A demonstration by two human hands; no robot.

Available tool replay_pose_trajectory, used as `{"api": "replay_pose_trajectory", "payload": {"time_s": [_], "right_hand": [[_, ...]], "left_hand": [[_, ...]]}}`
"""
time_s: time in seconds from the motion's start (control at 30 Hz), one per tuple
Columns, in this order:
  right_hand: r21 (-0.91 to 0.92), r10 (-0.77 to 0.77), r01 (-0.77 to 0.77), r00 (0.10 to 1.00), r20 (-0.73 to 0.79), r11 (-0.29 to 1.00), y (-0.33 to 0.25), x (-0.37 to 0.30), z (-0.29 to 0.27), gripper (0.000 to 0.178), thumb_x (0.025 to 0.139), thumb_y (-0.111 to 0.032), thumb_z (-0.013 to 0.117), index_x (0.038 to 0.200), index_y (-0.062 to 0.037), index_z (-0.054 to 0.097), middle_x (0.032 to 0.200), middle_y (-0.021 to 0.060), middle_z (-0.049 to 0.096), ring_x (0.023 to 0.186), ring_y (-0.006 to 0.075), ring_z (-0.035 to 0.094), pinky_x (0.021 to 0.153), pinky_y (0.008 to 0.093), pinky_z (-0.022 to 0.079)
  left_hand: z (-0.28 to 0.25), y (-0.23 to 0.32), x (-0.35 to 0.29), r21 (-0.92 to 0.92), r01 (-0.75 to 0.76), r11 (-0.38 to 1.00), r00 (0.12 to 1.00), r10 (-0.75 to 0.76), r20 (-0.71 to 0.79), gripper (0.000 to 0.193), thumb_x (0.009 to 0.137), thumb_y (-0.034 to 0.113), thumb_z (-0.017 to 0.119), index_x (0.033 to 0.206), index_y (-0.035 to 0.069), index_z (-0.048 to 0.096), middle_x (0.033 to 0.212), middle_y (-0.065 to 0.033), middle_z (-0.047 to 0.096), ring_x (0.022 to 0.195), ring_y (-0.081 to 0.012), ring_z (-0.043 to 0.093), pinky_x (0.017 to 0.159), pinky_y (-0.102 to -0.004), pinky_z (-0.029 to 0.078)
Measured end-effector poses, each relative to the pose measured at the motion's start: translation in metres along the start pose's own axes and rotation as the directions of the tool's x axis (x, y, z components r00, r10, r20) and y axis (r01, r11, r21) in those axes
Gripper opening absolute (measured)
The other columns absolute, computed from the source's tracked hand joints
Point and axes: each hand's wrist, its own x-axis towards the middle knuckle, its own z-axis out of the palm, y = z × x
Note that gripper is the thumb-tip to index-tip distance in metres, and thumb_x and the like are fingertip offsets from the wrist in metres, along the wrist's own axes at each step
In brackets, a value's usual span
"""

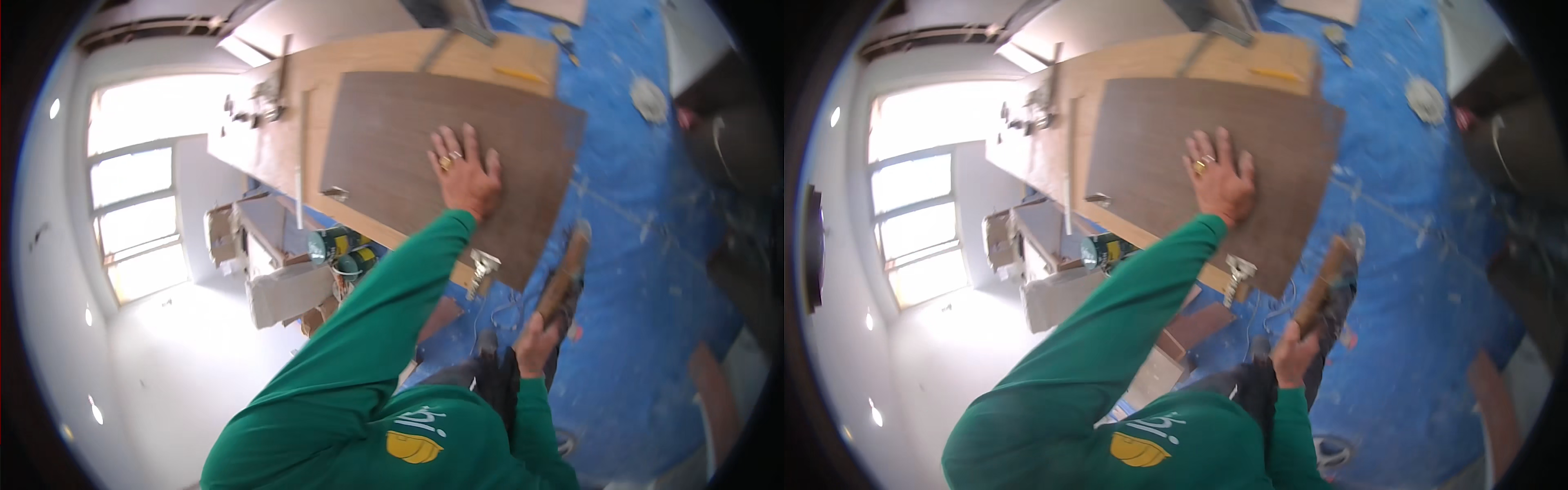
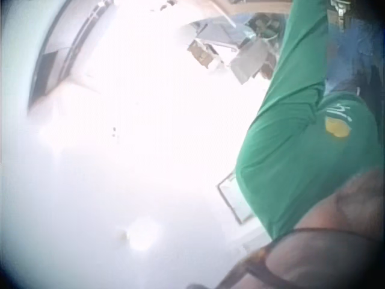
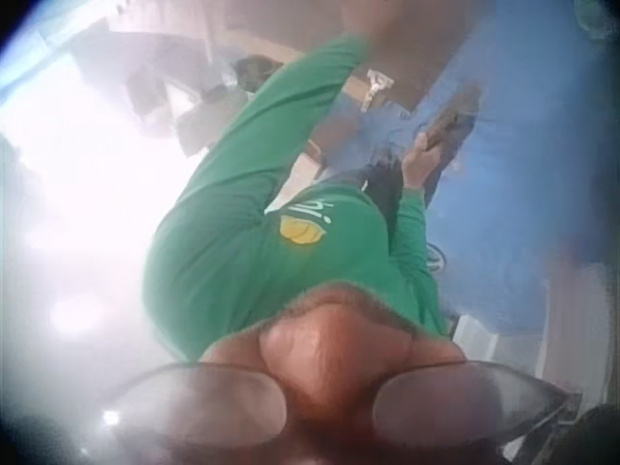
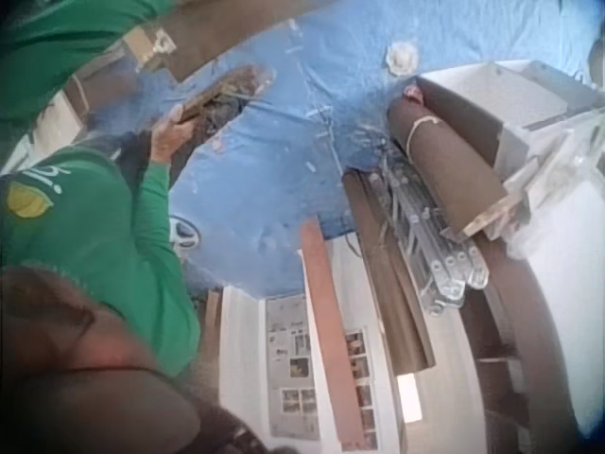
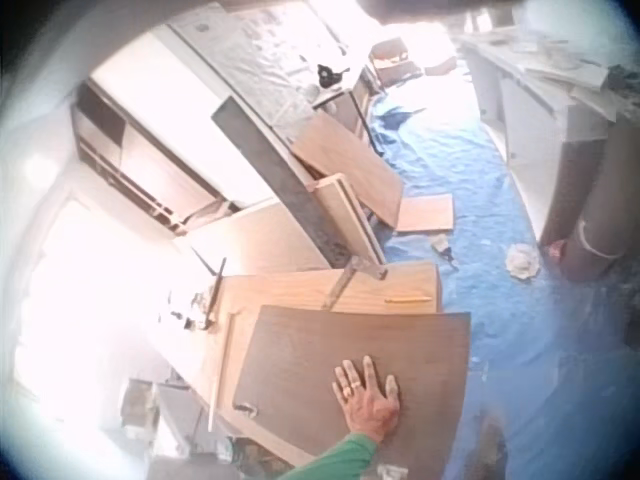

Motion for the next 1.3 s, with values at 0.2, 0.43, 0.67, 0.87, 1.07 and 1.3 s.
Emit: {"api": "replay_pose_trajectory", "payload": {"time_s": [0.2, 0.43, 0.67, 0.87, 1.07, 1.3], "right_hand": [[-0.126, 0.039, -0.020, 0.988, 0.150, 0.992, -0.043, 0.042, -0.072, 0.062, 0.103, -0.028, 0.067, 0.149, 0.0065, 0.046, 0.119, 0.0124, 0.062, 0.101, 0.0208, 0.061, 0.090, 0.0366, 0.053], [-0.316, 0.014, 0.096, 0.944, 0.330, 0.944, -0.119, 0.074, -0.147, 0.075, 0.104, -0.025, 0.069, 0.164, 0.0006, 0.032, 0.120, 0.0098, 0.062, 0.103, 0.0204, 0.062, 0.088, 0.0360, 0.053], [-0.374, 0.134, 0.053, 0.880, 0.456, 0.926, -0.170, 0.080, -0.179, 0.080, 0.106, -0.028, 0.069, 0.170, -0.0009, 0.028, 0.126, 0.0136, 0.065, 0.099, 0.0225, 0.065, 0.085, 0.0375, 0.056], [-0.449, 0.007, 0.420, 0.724, 0.690, 0.789, -0.222, 0.043, -0.171, 0.083, 0.104, -0.030, 0.073, 0.169, 0.0008, 0.030, 0.125, 0.0144, 0.067, 0.102, 0.0209, 0.064, 0.087, 0.0368, 0.054], [-0.405, 0.269, 0.575, 0.309, 0.912, 0.711, -0.253, -0.064, -0.129, 0.086, 0.099, -0.032, 0.077, 0.164, 0.0055, 0.035, 0.132, 0.0218, 0.068, 0.116, 0.0274, 0.066, 0.102, 0.0411, 0.053], [-0.191, 0.548, 0.767, -0.237, 0.802, 0.612, -0.224, -0.168, -0.048, 0.095, 0.094, -0.047, 0.078, 0.168, -0.0035, 0.038, 0.132, 0.0271, 0.071, 0.112, 0.0297, 0.073, 0.101, 0.0408, 0.055]], "left_hand": [[-0.008, -0.019, -0.007, -0.012, 0.041, 0.999, 0.996, -0.040, 0.081, 0.081, 0.107, 0.053, 0.052, 0.174, 0.016, 0.027, 0.180, -0.0279, 0.012, 0.167, -0.0480, 0.008, 0.134, -0.0616, 0.008], [-0.011, -0.016, -0.002, -0.094, 0.069, 0.993, 0.989, -0.056, 0.135, 0.083, 0.107, 0.054, 0.054, 0.174, 0.016, 0.025, 0.181, -0.0246, 0.010, 0.167, -0.0468, 0.007, 0.134, -0.0628, 0.010], [-0.077, 0.012, -0.038, -0.504, 0.345, 0.792, 0.923, -0.190, 0.334, 0.075, 0.105, 0.049, 0.062, 0.163, 0.003, 0.044, 0.168, -0.0264, 0.042, 0.155, -0.0448, 0.039, 0.127, -0.0556, 0.034], [-0.143, 0.053, -0.236, -0.796, 0.596, 0.108, 0.800, -0.167, 0.576, 0.082, 0.106, 0.059, 0.064, 0.161, 0.000, 0.047, 0.152, -0.0259, 0.059, 0.138, -0.0358, 0.062, 0.117, -0.0426, 0.047], [-0.223, 0.029, -0.439, -0.637, 0.475, -0.608, 0.650, -0.245, 0.719, 0.088, 0.105, 0.064, 0.063, 0.162, -0.001, 0.044, 0.138, -0.0208, 0.068, 0.130, -0.0321, 0.068, 0.111, -0.0455, 0.054], [-0.247, 0.011, -0.533, -0.643, -0.247, -0.725, 0.404, -0.680, 0.612, 0.062, 0.095, 0.056, 0.082, 0.123, 0.003, 0.064, 0.108, -0.0096, 0.074, 0.094, -0.0191, 0.075, 0.086, -0.0377, 0.062]]}}
